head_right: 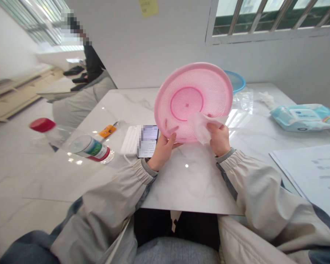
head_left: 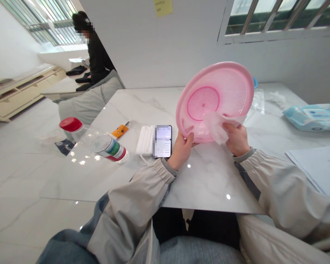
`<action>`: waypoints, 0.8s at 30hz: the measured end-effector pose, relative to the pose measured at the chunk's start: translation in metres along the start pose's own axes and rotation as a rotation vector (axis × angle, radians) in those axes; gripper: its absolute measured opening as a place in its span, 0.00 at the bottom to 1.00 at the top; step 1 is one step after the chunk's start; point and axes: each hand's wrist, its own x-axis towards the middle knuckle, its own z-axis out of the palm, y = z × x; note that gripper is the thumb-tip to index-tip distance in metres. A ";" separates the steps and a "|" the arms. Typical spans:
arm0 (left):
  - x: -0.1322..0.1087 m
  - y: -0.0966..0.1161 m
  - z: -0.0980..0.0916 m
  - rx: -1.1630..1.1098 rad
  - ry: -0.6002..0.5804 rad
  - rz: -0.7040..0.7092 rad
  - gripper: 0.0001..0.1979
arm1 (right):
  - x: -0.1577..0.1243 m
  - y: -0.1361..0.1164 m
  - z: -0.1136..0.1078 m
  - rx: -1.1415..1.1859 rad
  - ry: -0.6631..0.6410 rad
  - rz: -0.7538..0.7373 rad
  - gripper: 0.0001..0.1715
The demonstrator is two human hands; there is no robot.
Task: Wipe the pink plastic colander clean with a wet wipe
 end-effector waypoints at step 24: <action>0.003 0.003 0.001 -0.108 -0.067 -0.118 0.24 | -0.036 -0.008 0.014 0.014 -0.289 0.365 0.17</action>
